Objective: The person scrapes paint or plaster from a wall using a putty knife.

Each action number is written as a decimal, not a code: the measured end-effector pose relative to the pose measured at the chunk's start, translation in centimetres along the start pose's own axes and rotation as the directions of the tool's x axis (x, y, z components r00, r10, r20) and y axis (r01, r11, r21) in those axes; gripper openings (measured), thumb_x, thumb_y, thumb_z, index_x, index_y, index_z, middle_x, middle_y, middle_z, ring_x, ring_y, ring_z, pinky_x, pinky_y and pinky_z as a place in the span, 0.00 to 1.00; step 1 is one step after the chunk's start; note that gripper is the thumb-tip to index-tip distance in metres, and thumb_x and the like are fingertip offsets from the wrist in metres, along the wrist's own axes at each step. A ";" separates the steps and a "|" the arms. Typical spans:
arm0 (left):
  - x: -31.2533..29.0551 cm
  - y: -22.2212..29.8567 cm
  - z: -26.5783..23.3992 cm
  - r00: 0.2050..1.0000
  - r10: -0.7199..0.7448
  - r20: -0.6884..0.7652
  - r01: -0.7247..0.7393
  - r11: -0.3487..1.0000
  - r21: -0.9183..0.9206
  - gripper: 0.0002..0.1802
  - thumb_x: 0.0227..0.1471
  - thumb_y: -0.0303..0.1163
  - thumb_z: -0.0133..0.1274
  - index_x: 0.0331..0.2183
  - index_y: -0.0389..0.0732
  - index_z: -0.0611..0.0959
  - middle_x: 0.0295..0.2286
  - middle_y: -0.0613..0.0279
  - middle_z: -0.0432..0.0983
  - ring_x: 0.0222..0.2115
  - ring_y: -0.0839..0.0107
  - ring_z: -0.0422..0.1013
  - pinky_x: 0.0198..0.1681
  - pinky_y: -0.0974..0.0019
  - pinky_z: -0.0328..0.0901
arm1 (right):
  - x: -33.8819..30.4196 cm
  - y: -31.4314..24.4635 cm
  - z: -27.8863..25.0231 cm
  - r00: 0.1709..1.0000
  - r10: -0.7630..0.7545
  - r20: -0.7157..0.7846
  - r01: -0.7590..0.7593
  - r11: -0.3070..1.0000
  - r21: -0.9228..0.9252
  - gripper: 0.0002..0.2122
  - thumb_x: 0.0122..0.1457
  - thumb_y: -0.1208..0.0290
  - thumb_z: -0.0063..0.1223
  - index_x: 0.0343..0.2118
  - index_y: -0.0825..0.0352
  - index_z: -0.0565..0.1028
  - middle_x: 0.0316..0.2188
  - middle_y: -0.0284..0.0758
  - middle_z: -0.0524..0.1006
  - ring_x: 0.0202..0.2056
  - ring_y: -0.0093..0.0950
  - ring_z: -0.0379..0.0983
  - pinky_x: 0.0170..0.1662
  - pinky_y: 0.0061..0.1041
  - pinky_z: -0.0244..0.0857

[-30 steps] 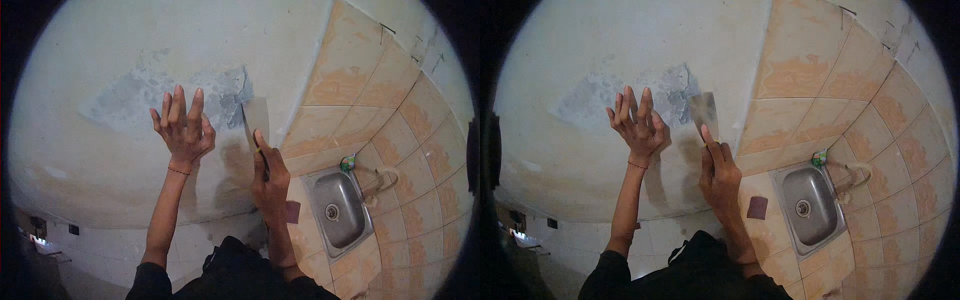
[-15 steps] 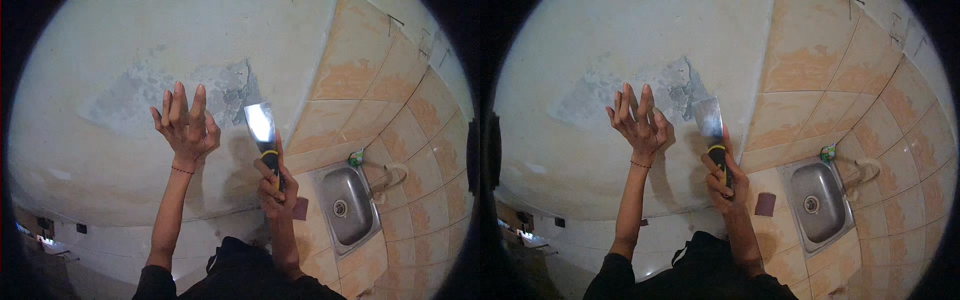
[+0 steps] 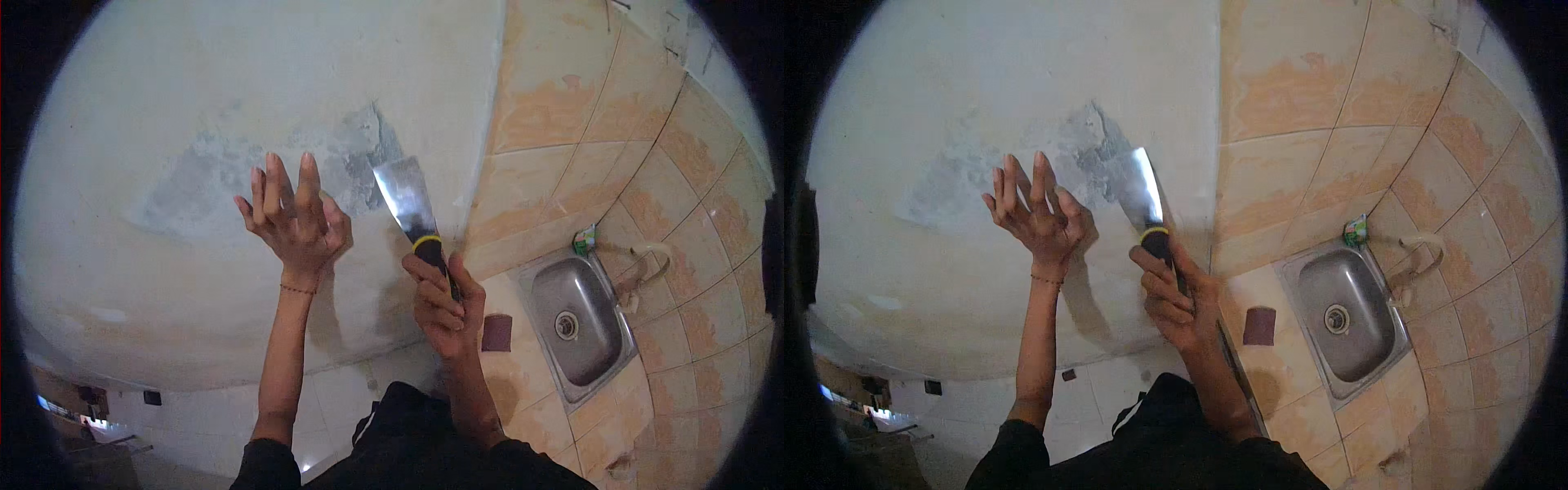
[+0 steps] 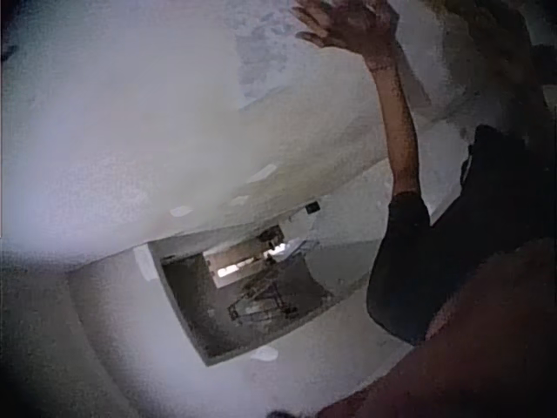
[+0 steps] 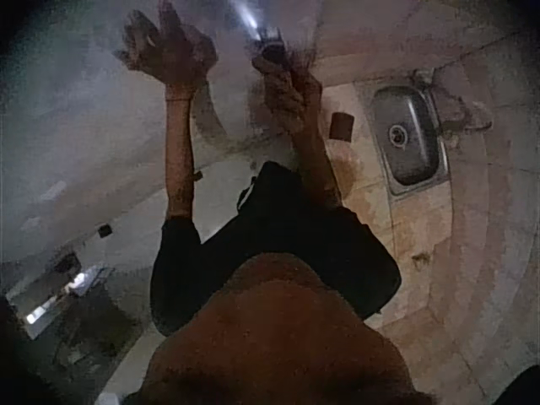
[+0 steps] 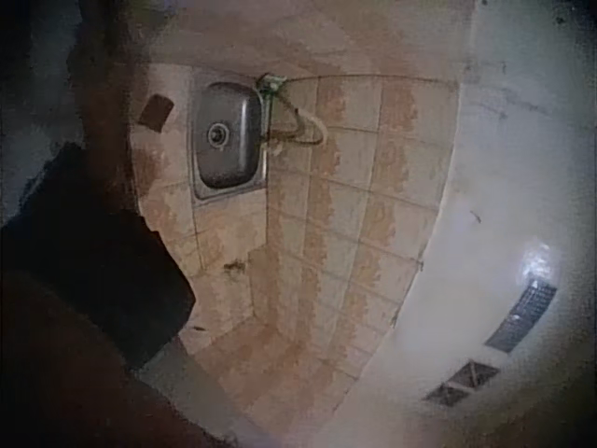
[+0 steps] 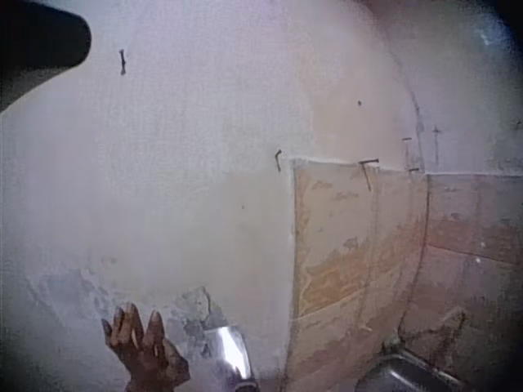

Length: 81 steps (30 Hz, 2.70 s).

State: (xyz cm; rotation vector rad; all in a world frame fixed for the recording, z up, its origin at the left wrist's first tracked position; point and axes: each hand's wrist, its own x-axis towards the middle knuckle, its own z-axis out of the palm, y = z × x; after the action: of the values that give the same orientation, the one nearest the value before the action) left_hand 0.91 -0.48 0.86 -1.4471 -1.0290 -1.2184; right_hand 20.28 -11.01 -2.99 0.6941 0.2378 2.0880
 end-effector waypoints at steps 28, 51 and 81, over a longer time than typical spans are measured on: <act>-0.3 0.2 -0.8 0.998 -0.029 0.050 0.028 0.999 0.024 0.30 0.50 0.39 0.43 0.57 0.56 0.73 0.58 0.61 0.61 0.63 0.63 0.51 0.69 0.51 0.31 | -0.8 -0.4 0.1 0.999 -0.006 -0.051 -0.008 0.965 -0.263 0.14 0.71 0.65 0.27 0.54 0.64 0.61 0.26 0.30 0.58 0.14 0.13 0.54 0.08 0.09 0.51; -0.1 0.1 -0.5 0.999 -0.009 0.039 0.008 1.000 0.020 0.32 0.49 0.39 0.43 0.59 0.57 0.71 0.60 0.60 0.59 0.64 0.63 0.49 0.69 0.50 0.30 | -0.3 -1.3 1.0 0.995 0.101 -0.013 -0.102 0.988 -0.113 0.14 0.71 0.66 0.30 0.54 0.64 0.60 0.26 0.32 0.58 0.15 0.16 0.56 0.08 0.12 0.52; -0.2 0.2 -0.4 0.994 -0.055 0.096 0.046 0.995 0.089 0.32 0.53 0.46 0.39 0.60 0.55 0.69 0.62 0.57 0.55 0.66 0.59 0.45 0.69 0.47 0.27 | -1.0 -1.0 2.6 0.993 0.061 -0.097 -0.080 0.977 -0.200 0.19 0.71 0.67 0.26 0.63 0.58 0.56 0.27 0.30 0.57 0.15 0.14 0.55 0.09 0.09 0.53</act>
State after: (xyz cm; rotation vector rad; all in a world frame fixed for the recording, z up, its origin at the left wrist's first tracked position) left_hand 1.02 -0.97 0.70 -1.4326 -1.1776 -1.1336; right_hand 22.84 -11.50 -1.67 0.4921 0.0486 2.1771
